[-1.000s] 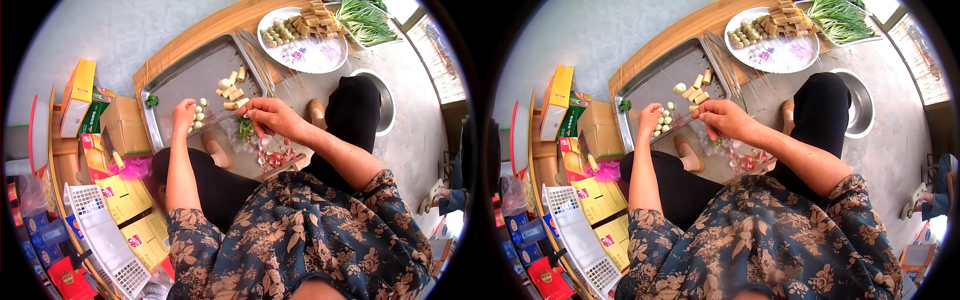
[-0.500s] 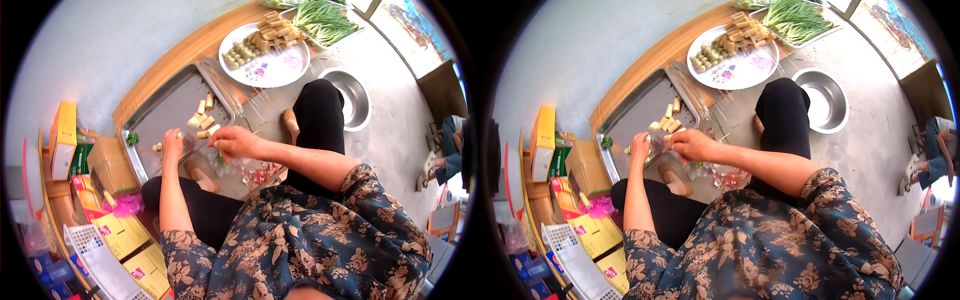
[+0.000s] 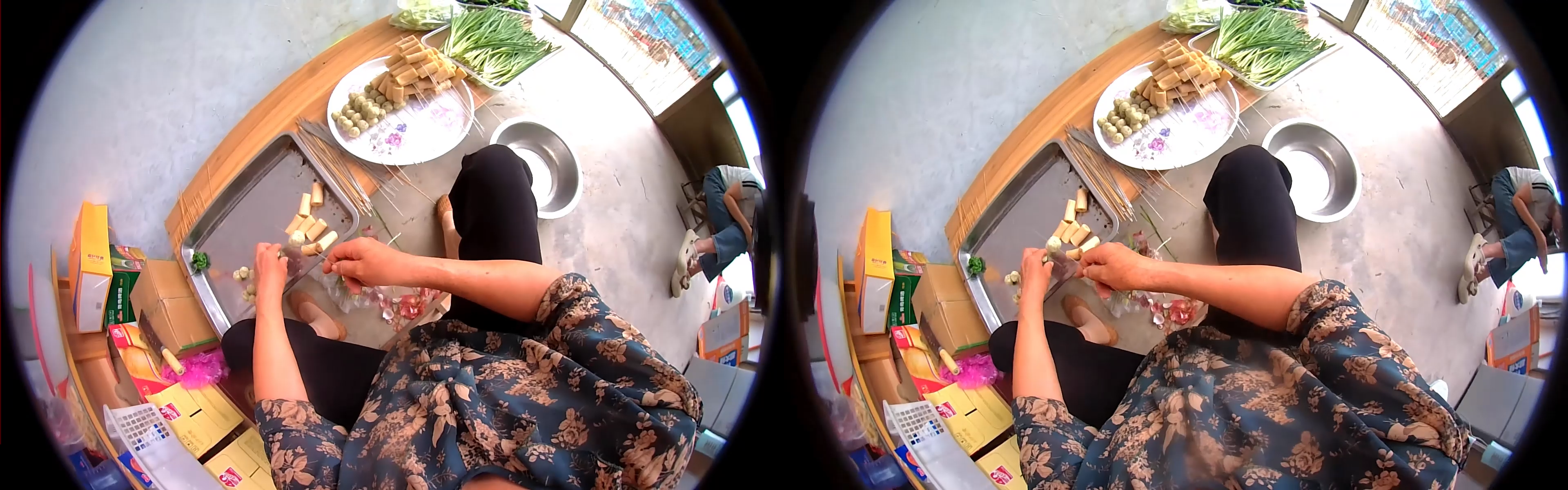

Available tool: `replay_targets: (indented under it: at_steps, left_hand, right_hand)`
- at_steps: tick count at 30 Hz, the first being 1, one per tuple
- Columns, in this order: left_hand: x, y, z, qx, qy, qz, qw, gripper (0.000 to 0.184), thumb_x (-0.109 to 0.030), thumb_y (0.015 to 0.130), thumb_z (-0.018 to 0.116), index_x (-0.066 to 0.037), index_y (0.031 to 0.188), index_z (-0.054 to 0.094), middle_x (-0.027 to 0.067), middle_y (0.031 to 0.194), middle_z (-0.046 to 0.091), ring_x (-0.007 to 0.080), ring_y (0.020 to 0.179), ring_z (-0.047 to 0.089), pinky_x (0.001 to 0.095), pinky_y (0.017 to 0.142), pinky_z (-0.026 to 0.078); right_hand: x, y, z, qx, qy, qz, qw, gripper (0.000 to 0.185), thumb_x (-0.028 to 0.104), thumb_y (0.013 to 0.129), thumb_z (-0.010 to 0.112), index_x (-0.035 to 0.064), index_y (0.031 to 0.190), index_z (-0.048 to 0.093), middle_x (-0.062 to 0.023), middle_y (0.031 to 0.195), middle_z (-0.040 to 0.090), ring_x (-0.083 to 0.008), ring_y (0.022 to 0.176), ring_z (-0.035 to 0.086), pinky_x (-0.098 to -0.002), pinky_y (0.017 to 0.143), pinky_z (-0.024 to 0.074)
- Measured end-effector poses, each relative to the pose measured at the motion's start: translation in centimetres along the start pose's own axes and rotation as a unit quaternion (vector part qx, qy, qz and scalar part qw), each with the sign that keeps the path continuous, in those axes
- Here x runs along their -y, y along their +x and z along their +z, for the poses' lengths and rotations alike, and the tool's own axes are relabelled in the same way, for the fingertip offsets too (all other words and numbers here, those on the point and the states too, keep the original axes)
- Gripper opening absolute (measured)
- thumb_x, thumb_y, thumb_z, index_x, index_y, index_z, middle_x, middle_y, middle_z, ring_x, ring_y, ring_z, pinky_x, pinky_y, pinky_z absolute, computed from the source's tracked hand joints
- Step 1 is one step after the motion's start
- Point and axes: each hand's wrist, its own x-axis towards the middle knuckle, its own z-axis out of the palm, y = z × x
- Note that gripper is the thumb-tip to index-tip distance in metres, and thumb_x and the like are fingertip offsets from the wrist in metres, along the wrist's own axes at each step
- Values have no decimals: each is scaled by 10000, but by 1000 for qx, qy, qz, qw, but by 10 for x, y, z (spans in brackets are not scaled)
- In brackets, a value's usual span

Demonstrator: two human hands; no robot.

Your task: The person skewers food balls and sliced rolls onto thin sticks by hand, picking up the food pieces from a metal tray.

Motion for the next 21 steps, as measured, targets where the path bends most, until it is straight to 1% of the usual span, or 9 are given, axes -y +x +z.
replay_targets:
  at_steps: [9,13,15,16,17,18,19,20,21]
  left_hand:
    - [1,3,10,-41,41,19,998,286,7,680,696,-41,952,622,170,935,571,374,940,557,419,808,466]
    - [-5,9,9,-32,77,0,997,273,-9,736,640,-87,997,625,190,960,575,371,918,575,408,784,474]
    - [1,20,14,-41,-139,-43,988,230,-35,798,618,-68,1025,608,165,992,603,311,857,621,362,754,498]
    - [-3,22,10,-41,-137,-47,989,230,-35,798,618,-68,1025,608,165,992,603,311,857,621,362,754,498]
    - [-7,23,4,-38,-341,-102,934,227,-49,825,609,-50,1052,589,145,1008,610,270,832,631,337,745,504]
    - [-11,22,-4,-35,-530,-153,834,230,-62,853,600,-32,1079,569,124,1024,616,229,807,641,312,737,510]
    - [-14,19,-11,-23,-607,-143,782,246,-79,896,571,-15,1129,527,88,1029,606,188,866,623,304,784,514]
    - [-15,17,-18,-25,-606,-145,782,246,-79,896,571,-15,1129,527,88,1029,606,188,866,623,304,784,514]
    - [-16,16,-23,-23,-680,-135,720,250,-70,895,569,-24,1137,523,94,1027,605,199,896,615,317,814,509]
  right_hand:
    - [-15,5,0,-24,38,-5,999,187,112,937,463,13,1024,597,-19,604,567,-81,545,533,-252,532,415]
    - [-16,5,-4,-23,43,23,999,197,148,942,465,53,1022,617,3,575,556,-61,524,492,-230,486,373]
    - [-9,2,-5,-22,44,31,998,205,152,946,460,48,1041,610,6,582,550,-55,502,445,-223,473,353]
    - [-7,1,-4,-19,43,32,998,209,154,948,459,45,1049,606,7,584,547,-54,499,432,-223,472,349]
    - [-3,-1,-2,-15,46,31,998,209,154,948,459,45,1049,606,7,584,547,-54,499,432,-223,472,349]
    - [1,-2,-1,-11,40,23,999,213,155,951,457,42,1057,602,9,584,543,-52,500,428,-220,473,346]
    - [5,-3,0,-8,33,15,999,217,157,953,454,39,1066,598,12,585,539,-50,501,425,-217,473,343]
    - [8,-4,2,-5,34,15,999,217,157,953,454,39,1066,598,12,585,539,-50,501,425,-217,473,343]
    - [10,-6,3,-1,25,14,1000,208,152,949,463,21,1040,597,0,602,548,-61,524,474,-229,499,372]
